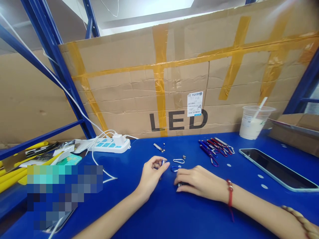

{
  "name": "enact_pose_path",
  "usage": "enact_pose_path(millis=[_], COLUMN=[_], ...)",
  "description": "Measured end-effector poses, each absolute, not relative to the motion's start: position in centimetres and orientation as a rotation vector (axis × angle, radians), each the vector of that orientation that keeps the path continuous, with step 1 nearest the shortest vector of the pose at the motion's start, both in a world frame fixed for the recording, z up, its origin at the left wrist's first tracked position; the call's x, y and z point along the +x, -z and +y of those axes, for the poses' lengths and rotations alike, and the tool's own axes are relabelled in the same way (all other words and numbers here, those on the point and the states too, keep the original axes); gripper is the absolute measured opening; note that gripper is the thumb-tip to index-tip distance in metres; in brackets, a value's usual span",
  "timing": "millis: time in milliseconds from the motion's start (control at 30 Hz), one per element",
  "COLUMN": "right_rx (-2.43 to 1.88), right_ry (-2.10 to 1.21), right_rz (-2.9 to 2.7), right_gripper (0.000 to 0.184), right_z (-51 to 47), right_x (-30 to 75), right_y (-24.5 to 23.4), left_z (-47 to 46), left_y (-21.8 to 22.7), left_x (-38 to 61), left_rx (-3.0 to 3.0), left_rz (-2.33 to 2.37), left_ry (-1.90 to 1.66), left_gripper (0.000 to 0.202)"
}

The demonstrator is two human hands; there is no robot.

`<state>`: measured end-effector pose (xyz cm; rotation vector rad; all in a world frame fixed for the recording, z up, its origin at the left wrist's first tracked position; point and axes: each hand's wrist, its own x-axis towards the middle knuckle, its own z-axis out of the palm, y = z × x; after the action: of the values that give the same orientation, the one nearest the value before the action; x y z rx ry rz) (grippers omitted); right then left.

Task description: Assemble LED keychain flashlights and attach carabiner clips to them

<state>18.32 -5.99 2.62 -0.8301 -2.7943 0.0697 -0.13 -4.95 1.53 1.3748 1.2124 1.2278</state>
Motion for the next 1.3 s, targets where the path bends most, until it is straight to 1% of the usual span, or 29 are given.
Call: enact_pose_path(millis=[167, 733, 967, 1300], right_rx=[-0.831, -0.812, -0.834, -0.826], right_ry=[-0.07, -0.047, -0.034, -0.068], right_rz=[-2.795, -2.802, -2.81, -2.813], right_gripper=[0.029, 0.027, 0.033, 0.029], right_z=[-5.96, -5.91, -6.05, -6.08], right_x=[18.31, 18.34, 18.22, 18.34], right_y=[-2.64, -2.38, -2.6, -2.39], left_z=[-4.95, -4.87, -4.88, -5.11], left_y=[-1.65, -1.19, -1.12, -0.93], left_x=[-0.05, -0.17, -0.13, -0.04], left_rx=[1.377, 1.48, 1.501, 1.524], left_rz=[1.213, 1.201, 1.189, 1.185], left_ry=[-1.242, -1.29, -1.3, -1.287], left_gripper=[0.041, 0.033, 0.032, 0.028])
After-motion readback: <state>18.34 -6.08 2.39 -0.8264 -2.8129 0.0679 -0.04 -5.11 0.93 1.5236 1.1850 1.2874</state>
